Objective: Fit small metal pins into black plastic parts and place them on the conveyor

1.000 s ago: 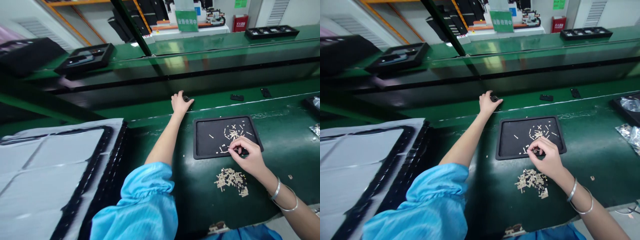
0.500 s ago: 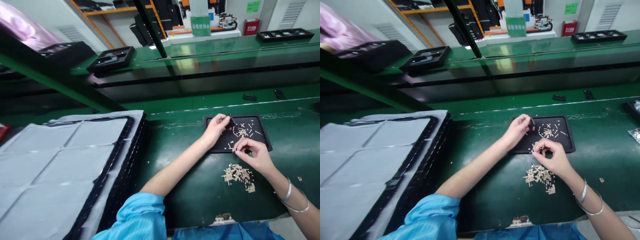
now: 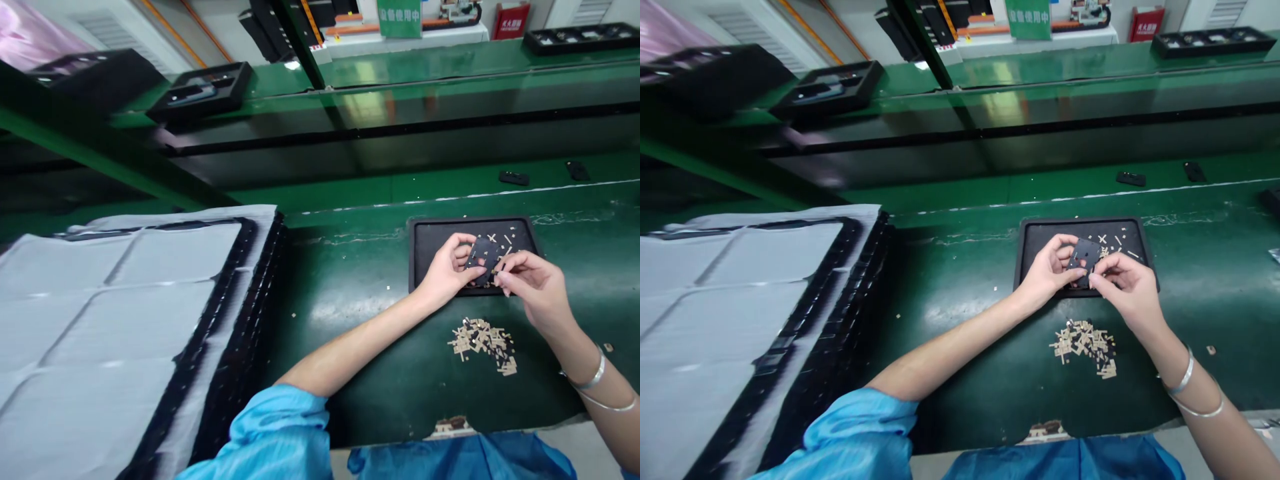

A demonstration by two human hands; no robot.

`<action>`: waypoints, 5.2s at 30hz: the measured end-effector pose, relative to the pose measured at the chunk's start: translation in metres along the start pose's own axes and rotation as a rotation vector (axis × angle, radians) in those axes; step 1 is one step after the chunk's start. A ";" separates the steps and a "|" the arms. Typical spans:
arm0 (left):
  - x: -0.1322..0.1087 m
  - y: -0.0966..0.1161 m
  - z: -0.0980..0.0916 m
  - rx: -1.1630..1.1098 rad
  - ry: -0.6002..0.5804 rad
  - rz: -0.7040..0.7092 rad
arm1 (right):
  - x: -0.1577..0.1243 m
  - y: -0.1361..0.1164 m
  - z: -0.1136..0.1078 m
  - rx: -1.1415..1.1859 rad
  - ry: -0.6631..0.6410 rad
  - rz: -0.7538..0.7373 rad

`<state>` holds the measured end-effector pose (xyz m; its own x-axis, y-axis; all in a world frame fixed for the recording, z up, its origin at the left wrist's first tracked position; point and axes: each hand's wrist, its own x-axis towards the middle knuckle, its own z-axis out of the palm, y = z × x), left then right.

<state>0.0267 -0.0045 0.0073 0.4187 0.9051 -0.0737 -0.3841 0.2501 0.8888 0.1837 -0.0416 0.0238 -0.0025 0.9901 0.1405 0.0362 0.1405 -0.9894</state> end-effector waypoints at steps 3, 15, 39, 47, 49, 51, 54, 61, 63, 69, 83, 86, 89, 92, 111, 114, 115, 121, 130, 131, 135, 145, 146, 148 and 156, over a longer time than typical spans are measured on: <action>-0.001 0.001 0.001 -0.014 -0.002 0.013 | 0.000 -0.003 0.002 -0.119 0.162 -0.015; -0.011 0.004 0.009 0.207 0.010 0.041 | 0.002 -0.007 0.009 -0.319 0.271 -0.002; -0.011 0.005 0.007 0.407 -0.030 0.128 | 0.005 -0.002 0.003 -0.252 0.201 0.033; -0.011 0.005 0.007 0.405 -0.035 0.131 | 0.005 -0.003 0.003 -0.251 0.205 0.044; -0.011 0.005 0.007 0.413 -0.035 0.128 | 0.005 -0.003 0.003 -0.262 0.207 0.044; -0.011 0.005 0.007 0.416 -0.036 0.126 | 0.005 -0.003 0.003 -0.269 0.205 0.043; -0.010 0.005 0.006 0.417 -0.042 0.132 | 0.006 -0.003 0.003 -0.271 0.205 0.043; -0.010 0.008 0.006 0.385 -0.059 0.113 | 0.006 -0.005 0.003 -0.247 0.211 0.063; -0.010 0.009 0.006 0.368 -0.067 0.091 | 0.006 -0.005 0.003 -0.233 0.210 0.070; -0.009 0.012 0.006 0.250 -0.093 0.022 | 0.008 -0.006 0.001 -0.174 0.202 0.090; -0.004 0.011 0.001 0.065 -0.123 0.015 | 0.010 -0.010 0.001 -0.030 0.138 0.133; -0.004 0.010 0.001 0.066 -0.130 0.008 | 0.012 -0.010 -0.001 0.052 0.075 0.173; -0.004 0.011 0.001 0.062 -0.139 -0.002 | 0.013 -0.009 -0.003 0.097 0.048 0.193; -0.004 0.012 -0.001 0.083 -0.161 -0.009 | 0.015 -0.007 -0.005 0.125 0.035 0.213; -0.007 0.005 0.002 0.505 -0.053 0.292 | 0.006 -0.007 -0.001 -0.026 0.061 0.045; -0.008 0.007 0.002 0.504 -0.063 0.302 | 0.007 -0.008 -0.002 0.001 0.039 0.084; -0.008 0.007 0.002 0.508 -0.067 0.305 | 0.008 -0.009 -0.002 0.002 0.037 0.093; -0.008 0.008 0.001 0.591 -0.078 0.345 | 0.011 -0.011 -0.004 0.044 -0.017 0.150; -0.008 0.007 0.002 0.648 -0.066 0.462 | 0.014 -0.009 -0.008 0.101 -0.112 0.223; -0.008 0.007 0.002 0.650 -0.065 0.468 | 0.014 -0.009 -0.009 0.098 -0.121 0.229; -0.007 0.006 0.001 0.637 -0.083 0.481 | 0.015 -0.009 -0.010 0.101 -0.164 0.239; -0.009 0.011 0.003 0.506 -0.075 0.307 | 0.008 -0.009 -0.002 -0.349 0.007 -0.081; -0.008 0.010 0.002 0.484 -0.078 0.288 | 0.007 -0.010 -0.001 -0.438 0.015 -0.131; -0.006 0.010 0.000 0.424 -0.092 0.255 | 0.005 -0.010 0.001 -0.525 0.017 -0.197; 0.006 0.012 -0.008 -0.024 -0.292 0.045 | 0.006 -0.003 -0.002 -0.330 0.072 -0.014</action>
<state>0.0176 0.0073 0.0139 0.6188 0.7790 0.1015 -0.4252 0.2234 0.8771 0.1855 -0.0359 0.0281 0.0654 0.9836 0.1680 0.3582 0.1340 -0.9240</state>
